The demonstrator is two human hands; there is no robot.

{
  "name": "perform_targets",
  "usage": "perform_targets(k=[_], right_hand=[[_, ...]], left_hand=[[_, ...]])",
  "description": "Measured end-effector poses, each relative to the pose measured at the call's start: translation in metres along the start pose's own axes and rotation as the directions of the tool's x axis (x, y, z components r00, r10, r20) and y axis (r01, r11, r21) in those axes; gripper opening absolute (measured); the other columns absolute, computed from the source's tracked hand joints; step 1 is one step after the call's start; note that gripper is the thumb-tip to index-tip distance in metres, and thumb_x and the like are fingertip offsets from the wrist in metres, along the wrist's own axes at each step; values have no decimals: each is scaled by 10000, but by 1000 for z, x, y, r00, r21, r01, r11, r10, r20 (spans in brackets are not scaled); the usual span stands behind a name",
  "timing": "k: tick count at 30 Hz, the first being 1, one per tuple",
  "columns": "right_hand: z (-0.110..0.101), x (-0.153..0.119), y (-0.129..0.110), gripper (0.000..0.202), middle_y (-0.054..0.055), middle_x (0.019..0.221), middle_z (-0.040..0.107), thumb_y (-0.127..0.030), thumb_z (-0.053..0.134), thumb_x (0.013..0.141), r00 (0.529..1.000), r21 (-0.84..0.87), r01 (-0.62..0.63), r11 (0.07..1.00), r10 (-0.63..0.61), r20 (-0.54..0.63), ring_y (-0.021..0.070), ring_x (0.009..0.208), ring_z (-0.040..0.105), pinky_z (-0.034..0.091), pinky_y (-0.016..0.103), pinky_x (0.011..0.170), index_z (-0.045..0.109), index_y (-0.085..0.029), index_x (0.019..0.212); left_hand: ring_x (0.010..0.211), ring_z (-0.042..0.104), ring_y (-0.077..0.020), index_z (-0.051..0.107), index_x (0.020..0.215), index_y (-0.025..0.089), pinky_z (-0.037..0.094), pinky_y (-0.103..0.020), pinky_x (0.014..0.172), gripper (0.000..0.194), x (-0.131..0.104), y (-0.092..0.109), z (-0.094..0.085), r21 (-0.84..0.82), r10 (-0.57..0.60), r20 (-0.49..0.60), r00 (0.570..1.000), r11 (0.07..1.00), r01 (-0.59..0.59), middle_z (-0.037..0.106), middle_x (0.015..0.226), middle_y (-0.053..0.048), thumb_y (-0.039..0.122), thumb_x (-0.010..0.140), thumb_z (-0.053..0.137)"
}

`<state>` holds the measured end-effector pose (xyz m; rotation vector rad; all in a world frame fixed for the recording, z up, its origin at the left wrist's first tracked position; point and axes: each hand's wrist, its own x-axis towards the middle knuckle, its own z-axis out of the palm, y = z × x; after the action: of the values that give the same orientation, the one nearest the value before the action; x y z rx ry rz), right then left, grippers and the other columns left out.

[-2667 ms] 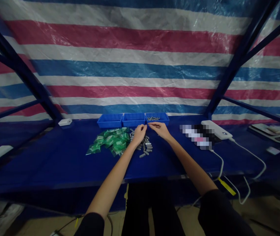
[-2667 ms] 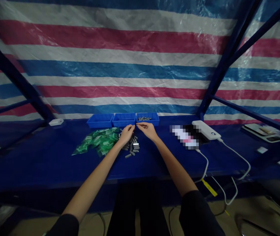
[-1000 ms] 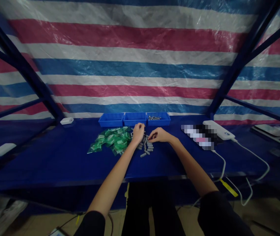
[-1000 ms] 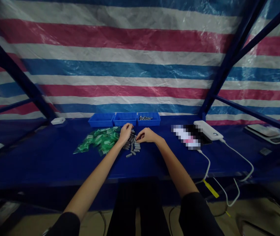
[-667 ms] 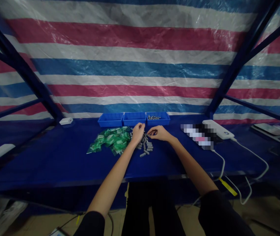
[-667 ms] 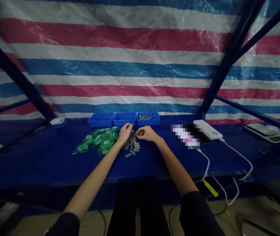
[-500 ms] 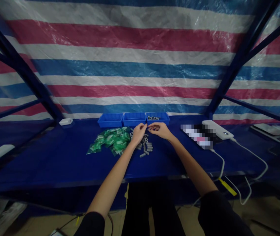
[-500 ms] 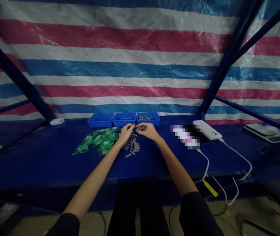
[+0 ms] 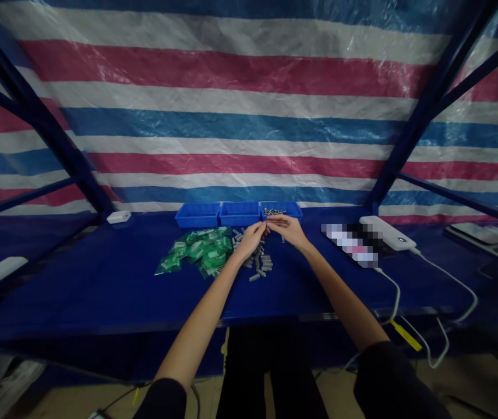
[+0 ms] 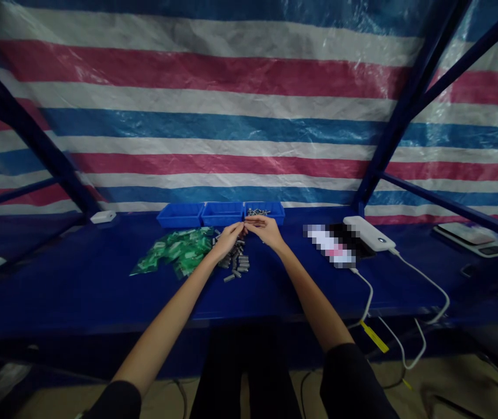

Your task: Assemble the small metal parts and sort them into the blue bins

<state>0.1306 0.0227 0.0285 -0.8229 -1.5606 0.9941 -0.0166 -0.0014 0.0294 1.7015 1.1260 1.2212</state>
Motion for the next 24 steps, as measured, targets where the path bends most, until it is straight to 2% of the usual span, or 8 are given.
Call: perform_targets(k=[6, 11, 16, 21, 24], right_hand=[[0, 0, -2, 327, 59, 822, 710, -375, 695, 646, 999, -84, 26, 996, -23, 34, 189, 774, 656, 519, 334, 742, 694, -176, 905], [-1, -1, -3, 306, 68, 861, 712, -367, 706, 632, 999, -90, 37, 995, -35, 23, 203, 802, 661, 522, 340, 747, 701, -179, 873], [1, -4, -1, 311, 57, 816, 719, -381, 707, 626, 998, -42, -7, 999, 10, 55, 211, 784, 675, 526, 369, 783, 697, -176, 858], [1, -3, 1, 329, 66, 729, 710, -427, 685, 641, 999, -38, -38, 999, 38, -15, 215, 711, 678, 537, 354, 730, 681, -154, 823], [-2, 1, 5, 315, 65, 698, 697, -449, 643, 675, 996, -62, -71, 996, 67, -64, 200, 691, 671, 534, 329, 701, 657, -152, 779]], left_hand=[[611, 513, -134, 573, 660, 169, 407, -249, 596, 294, 1, -4, 1, -50, -20, 28, 999, 999, 21, 581, 652, -17, 316, 842, 394], [592, 488, -125, 537, 645, 170, 389, -238, 575, 301, 0, -3, 1, -22, -1, -38, 999, 1000, 0, 524, 612, -1, 375, 831, 418], [562, 463, -111, 497, 612, 173, 371, -223, 557, 334, -1, -2, 0, 44, -7, -80, 997, 999, 11, 466, 562, 25, 428, 821, 438], [543, 461, -106, 488, 600, 173, 372, -222, 561, 326, 2, -6, -1, 38, 24, -126, 992, 999, -19, 459, 551, 27, 393, 831, 423], [535, 461, -107, 501, 611, 173, 370, -225, 561, 305, 4, -7, -2, 64, -2, -169, 986, 998, 13, 468, 556, 25, 355, 835, 405]])
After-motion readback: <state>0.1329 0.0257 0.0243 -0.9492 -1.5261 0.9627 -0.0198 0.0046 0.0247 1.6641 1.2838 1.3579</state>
